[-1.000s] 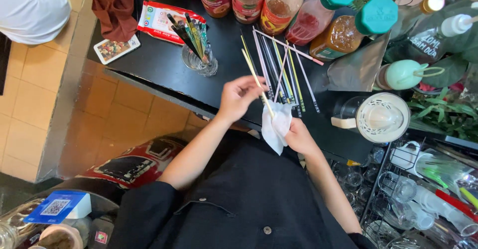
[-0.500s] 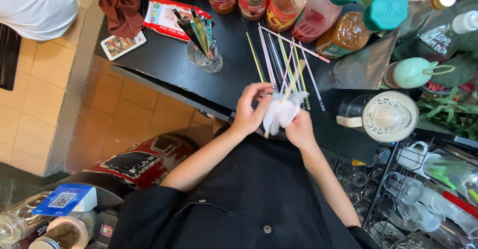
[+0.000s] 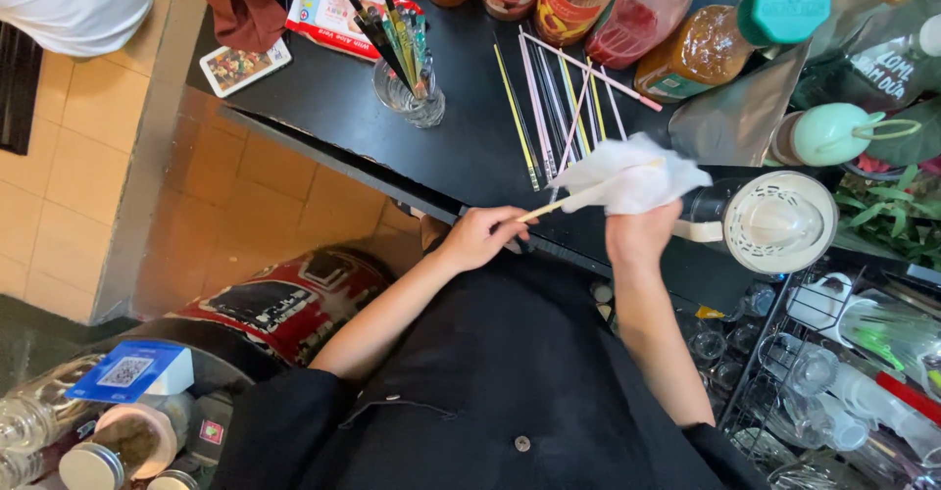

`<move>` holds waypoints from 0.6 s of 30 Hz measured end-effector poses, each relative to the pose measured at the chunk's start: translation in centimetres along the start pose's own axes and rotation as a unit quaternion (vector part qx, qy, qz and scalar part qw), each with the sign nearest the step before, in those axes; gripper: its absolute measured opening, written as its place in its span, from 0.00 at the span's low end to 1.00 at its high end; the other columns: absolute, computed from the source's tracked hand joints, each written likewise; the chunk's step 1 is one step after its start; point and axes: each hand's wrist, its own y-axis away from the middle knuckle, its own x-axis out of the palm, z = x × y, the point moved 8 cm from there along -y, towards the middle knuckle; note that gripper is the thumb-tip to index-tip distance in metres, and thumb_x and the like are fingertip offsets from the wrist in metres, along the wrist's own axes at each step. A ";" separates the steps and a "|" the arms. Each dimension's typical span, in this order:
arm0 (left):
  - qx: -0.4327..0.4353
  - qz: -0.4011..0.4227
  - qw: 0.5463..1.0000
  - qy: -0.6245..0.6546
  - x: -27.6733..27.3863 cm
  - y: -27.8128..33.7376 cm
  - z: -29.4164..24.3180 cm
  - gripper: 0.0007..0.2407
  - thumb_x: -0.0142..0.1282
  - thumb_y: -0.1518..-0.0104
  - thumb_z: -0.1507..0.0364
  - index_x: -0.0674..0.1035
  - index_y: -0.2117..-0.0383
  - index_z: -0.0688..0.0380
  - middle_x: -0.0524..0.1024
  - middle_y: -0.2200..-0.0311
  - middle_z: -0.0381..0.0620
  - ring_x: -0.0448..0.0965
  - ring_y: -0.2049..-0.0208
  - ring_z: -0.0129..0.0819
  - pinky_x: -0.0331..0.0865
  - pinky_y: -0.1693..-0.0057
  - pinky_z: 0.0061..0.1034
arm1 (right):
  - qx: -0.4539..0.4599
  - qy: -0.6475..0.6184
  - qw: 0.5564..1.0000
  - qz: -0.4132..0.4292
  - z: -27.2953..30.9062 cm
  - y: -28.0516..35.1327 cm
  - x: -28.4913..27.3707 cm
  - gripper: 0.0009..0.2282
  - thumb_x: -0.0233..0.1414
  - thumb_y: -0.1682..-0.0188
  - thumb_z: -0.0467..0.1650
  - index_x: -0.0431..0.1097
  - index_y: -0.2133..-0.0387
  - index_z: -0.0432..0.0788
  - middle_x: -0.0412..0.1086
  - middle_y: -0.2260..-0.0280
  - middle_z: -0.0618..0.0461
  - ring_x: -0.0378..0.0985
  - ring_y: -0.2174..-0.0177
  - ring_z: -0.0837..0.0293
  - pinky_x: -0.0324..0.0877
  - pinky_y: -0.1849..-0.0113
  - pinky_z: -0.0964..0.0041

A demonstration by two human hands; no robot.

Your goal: Wiping and cleaning reusable straws with a cloth.

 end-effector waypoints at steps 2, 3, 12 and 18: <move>-0.025 -0.025 0.999 -0.024 -1.2 0.2 1.9 0.09 0.51 0.35 0.71 0.82 0.55 0.59 0.85 0.69 0.42 0.83 0.71 0.24 0.77 0.61 0.22 | -0.028 -0.046 0.998 -0.024 1.2 -0.7 -1.0 0.12 0.54 0.44 0.23 0.68 0.47 0.36 0.72 0.49 0.49 0.75 0.50 0.56 0.72 0.46 0.60; -0.051 -0.048 0.996 -0.048 -2.0 0.5 3.0 0.09 0.51 0.35 0.70 0.82 0.55 0.58 0.84 0.68 0.41 0.83 0.72 0.24 0.78 0.62 0.22 | -0.056 -0.093 0.993 -0.049 2.0 -0.9 -1.8 0.14 0.53 0.44 0.23 0.65 0.45 0.38 0.70 0.46 0.48 0.74 0.47 0.54 0.71 0.43 0.57; -0.192 -0.196 0.956 -0.108 -7.1 3.8 6.7 0.12 0.46 0.31 0.64 0.78 0.50 0.54 0.80 0.81 0.44 0.81 0.79 0.30 0.72 0.67 0.24 | -0.077 -0.082 0.994 -0.004 2.3 2.0 -5.5 0.15 0.50 0.37 0.31 0.62 0.40 0.36 0.66 0.42 0.46 0.70 0.41 0.52 0.63 0.36 0.52; -0.081 -0.186 0.934 -0.294 -7.1 2.0 2.6 0.22 0.56 0.37 0.64 0.70 0.39 0.58 0.80 0.79 0.43 0.79 0.79 0.35 0.70 0.68 0.26 | -0.034 -0.071 0.995 0.062 0.4 3.3 -3.7 0.18 0.52 0.40 0.31 0.60 0.39 0.40 0.64 0.41 0.50 0.66 0.40 0.54 0.59 0.35 0.54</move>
